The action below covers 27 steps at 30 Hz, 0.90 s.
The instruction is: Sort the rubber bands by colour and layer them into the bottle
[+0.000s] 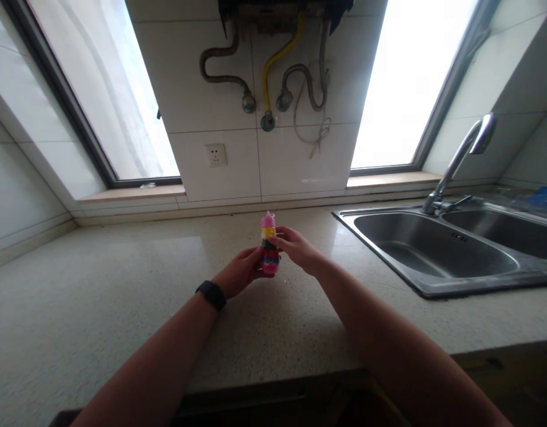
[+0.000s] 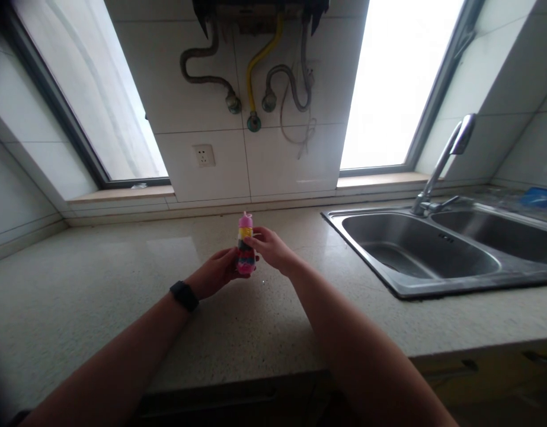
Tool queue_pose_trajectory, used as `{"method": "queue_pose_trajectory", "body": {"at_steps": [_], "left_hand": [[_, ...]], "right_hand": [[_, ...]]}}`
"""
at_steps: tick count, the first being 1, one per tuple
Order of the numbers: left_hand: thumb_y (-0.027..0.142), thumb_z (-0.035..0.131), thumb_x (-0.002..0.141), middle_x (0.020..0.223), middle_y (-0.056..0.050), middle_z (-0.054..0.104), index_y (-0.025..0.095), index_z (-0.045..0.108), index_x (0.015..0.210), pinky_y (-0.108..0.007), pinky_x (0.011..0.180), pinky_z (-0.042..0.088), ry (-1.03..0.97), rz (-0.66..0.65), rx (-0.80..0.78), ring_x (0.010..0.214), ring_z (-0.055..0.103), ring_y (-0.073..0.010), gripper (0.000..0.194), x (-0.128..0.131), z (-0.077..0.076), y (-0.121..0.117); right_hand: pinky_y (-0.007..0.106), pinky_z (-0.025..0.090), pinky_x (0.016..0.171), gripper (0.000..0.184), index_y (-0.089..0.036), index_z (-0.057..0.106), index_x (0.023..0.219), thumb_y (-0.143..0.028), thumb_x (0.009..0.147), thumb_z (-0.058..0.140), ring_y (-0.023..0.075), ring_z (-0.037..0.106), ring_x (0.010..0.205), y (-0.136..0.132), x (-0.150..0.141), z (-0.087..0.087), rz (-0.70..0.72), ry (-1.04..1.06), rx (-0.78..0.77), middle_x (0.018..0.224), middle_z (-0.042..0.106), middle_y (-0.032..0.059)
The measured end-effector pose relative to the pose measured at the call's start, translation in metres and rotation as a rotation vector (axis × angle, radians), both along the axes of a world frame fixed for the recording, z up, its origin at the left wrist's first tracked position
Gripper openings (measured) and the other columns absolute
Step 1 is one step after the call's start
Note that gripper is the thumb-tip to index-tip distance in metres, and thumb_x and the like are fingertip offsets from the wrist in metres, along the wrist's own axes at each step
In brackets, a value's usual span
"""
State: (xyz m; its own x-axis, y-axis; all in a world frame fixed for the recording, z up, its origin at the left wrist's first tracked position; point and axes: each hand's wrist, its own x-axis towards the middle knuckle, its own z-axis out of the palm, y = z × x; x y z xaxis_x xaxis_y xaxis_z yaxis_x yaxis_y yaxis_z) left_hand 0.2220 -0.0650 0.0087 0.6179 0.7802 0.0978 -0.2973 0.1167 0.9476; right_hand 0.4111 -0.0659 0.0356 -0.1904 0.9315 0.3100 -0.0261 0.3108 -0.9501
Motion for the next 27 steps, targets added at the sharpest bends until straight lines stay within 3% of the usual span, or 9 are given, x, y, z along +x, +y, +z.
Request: {"method": "queue_pose_trajectory", "body": {"at_steps": [6, 12, 21, 27], "left_hand": [[0.049, 0.059, 0.093, 0.118, -0.018, 0.07, 0.013, 0.068, 0.12, -0.037, 0.081, 0.054, 0.276, 0.038, 0.165, 0.106, 0.066, -0.0262, 0.046, -0.013, 0.003, 0.01], [0.049, 0.059, 0.091, 0.096, -0.013, 0.076, 0.013, 0.07, 0.111, -0.031, 0.071, 0.051, 0.464, 0.129, 0.179, 0.076, 0.066, -0.0172, 0.043, -0.025, -0.008, 0.027], [0.054, 0.058, 0.09, 0.09, -0.012, 0.076, 0.012, 0.068, 0.113, -0.029, 0.067, 0.049, 0.501, 0.112, 0.219, 0.068, 0.064, -0.0146, 0.049, -0.03, -0.015, 0.035], [0.052, 0.059, 0.09, 0.088, -0.012, 0.075, 0.011, 0.069, 0.112, -0.03, 0.068, 0.049, 0.497, 0.093, 0.251, 0.069, 0.065, -0.0156, 0.047, -0.032, -0.015, 0.036]], "right_hand": [[0.029, 0.056, 0.068, 0.035, -0.018, 0.064, 0.105, -0.04, 0.081, 0.076, 0.0157, 0.067, 0.081, 0.008, 0.007, -0.012, -0.002, 0.081, -0.011, 0.098, 0.069, 0.006], [0.027, 0.056, 0.055, 0.028, -0.018, 0.066, 0.1, -0.042, 0.086, 0.068, 0.0163, 0.065, 0.074, 0.011, 0.015, -0.021, -0.003, 0.086, -0.218, 0.092, 0.069, 0.0071], [0.026, 0.058, 0.061, 0.036, -0.018, 0.066, 0.108, -0.045, 0.086, 0.07, 0.0157, 0.067, 0.079, 0.006, 0.015, -0.023, 0.121, 0.125, -0.219, 0.099, 0.07, 0.0084], [0.024, 0.058, 0.058, 0.04, -0.018, 0.063, 0.112, -0.044, 0.084, 0.073, 0.0146, 0.068, 0.076, -0.005, 0.012, -0.009, 0.154, -0.038, -0.132, 0.095, 0.071, 0.0062]]}}
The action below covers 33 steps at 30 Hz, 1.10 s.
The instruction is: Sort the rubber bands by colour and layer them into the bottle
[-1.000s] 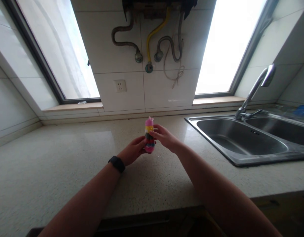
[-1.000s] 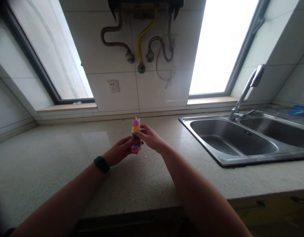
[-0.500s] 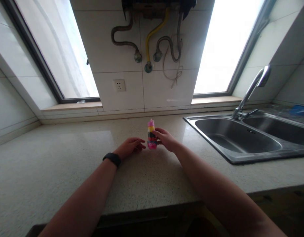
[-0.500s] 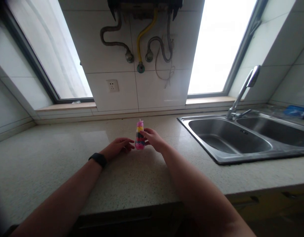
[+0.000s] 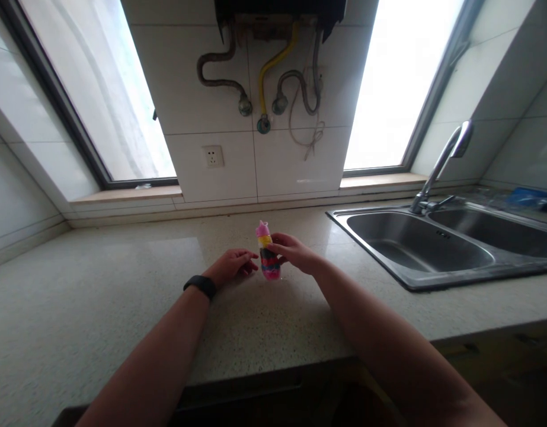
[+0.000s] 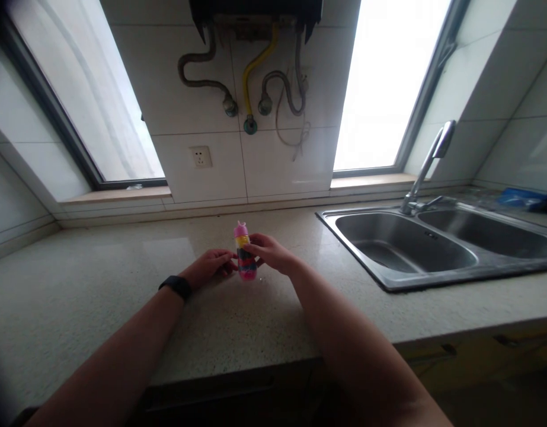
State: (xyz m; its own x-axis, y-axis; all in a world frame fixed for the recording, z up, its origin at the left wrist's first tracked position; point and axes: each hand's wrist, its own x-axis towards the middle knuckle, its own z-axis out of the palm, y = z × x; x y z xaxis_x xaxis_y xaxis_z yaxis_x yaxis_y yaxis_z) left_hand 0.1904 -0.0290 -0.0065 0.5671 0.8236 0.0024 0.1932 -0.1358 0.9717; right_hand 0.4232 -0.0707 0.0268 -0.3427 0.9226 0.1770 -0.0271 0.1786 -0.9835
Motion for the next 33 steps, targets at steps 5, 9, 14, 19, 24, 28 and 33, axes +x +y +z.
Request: {"method": "queue_pose_trajectory", "body": {"at_steps": [5, 9, 14, 19, 24, 28, 33], "left_hand": [[0.048, 0.057, 0.091, 0.088, -0.012, 0.076, 0.013, 0.07, 0.111, -0.03, 0.068, 0.049, 0.017, 0.01, 0.011, 0.071, 0.065, -0.0165, 0.043, -0.002, -0.004, 0.005], [0.046, 0.057, 0.091, 0.087, -0.011, 0.076, 0.013, 0.07, 0.111, -0.029, 0.066, 0.048, 0.019, -0.002, 0.013, 0.071, 0.065, -0.0165, 0.041, -0.002, -0.006, 0.007], [0.048, 0.059, 0.089, 0.085, -0.01, 0.075, 0.014, 0.07, 0.11, -0.028, 0.064, 0.047, 0.028, 0.009, 0.0, 0.069, 0.064, -0.0162, 0.042, 0.002, -0.002, 0.003], [0.045, 0.063, 0.086, 0.09, -0.01, 0.075, 0.014, 0.069, 0.112, -0.03, 0.07, 0.048, 0.066, 0.004, 0.047, 0.075, 0.066, -0.0174, 0.041, 0.001, 0.001, -0.003], [0.046, 0.065, 0.084, 0.091, -0.011, 0.075, 0.016, 0.07, 0.113, -0.03, 0.069, 0.048, 0.049, 0.008, 0.042, 0.077, 0.066, -0.0182, 0.042, -0.001, -0.001, -0.003], [0.044, 0.066, 0.084, 0.089, -0.011, 0.075, 0.015, 0.071, 0.112, -0.03, 0.069, 0.048, 0.053, 0.011, 0.044, 0.076, 0.066, -0.018, 0.04, 0.0, -0.001, -0.002], [0.044, 0.065, 0.084, 0.089, -0.011, 0.075, 0.014, 0.07, 0.113, -0.03, 0.069, 0.048, 0.058, 0.013, 0.045, 0.073, 0.065, -0.0168, 0.042, -0.001, 0.0, -0.002]], "right_hand": [[0.028, 0.06, 0.061, 0.042, -0.018, 0.059, 0.111, -0.042, 0.08, 0.076, 0.0182, 0.071, 0.084, -0.004, 0.048, 0.02, -0.119, -0.054, 0.126, 0.1, 0.072, 0.0078], [0.034, 0.061, 0.063, 0.048, -0.019, 0.058, 0.106, -0.045, 0.074, 0.08, 0.0208, 0.071, 0.084, -0.009, 0.121, 0.021, -0.416, -0.114, 0.168, 0.101, 0.072, 0.0087], [0.039, 0.06, 0.066, 0.054, -0.019, 0.057, 0.101, -0.048, 0.064, 0.084, 0.0213, 0.071, 0.078, -0.026, 0.185, 0.004, -0.607, -0.121, 0.21, 0.093, 0.072, 0.007], [0.041, 0.059, 0.074, 0.055, -0.02, 0.058, 0.102, -0.048, 0.063, 0.084, 0.0212, 0.071, 0.078, -0.033, 0.2, -0.015, -0.653, -0.158, 0.271, 0.093, 0.073, 0.0071], [0.043, 0.059, 0.078, 0.053, -0.02, 0.06, 0.101, -0.043, 0.061, 0.086, 0.0232, 0.072, 0.083, -0.03, 0.203, -0.029, -0.687, -0.177, 0.256, 0.102, 0.073, 0.0099], [0.046, 0.059, 0.081, 0.054, -0.019, 0.061, 0.107, -0.035, 0.062, 0.087, 0.0261, 0.072, 0.087, -0.032, 0.205, -0.036, -0.611, -0.227, 0.172, 0.1, 0.074, 0.0106], [0.047, 0.056, 0.092, 0.052, -0.018, 0.067, 0.102, -0.024, 0.055, 0.089, 0.0278, 0.071, 0.091, -0.034, 0.201, -0.037, -0.621, -0.368, 0.155, 0.096, 0.076, 0.0099]]}}
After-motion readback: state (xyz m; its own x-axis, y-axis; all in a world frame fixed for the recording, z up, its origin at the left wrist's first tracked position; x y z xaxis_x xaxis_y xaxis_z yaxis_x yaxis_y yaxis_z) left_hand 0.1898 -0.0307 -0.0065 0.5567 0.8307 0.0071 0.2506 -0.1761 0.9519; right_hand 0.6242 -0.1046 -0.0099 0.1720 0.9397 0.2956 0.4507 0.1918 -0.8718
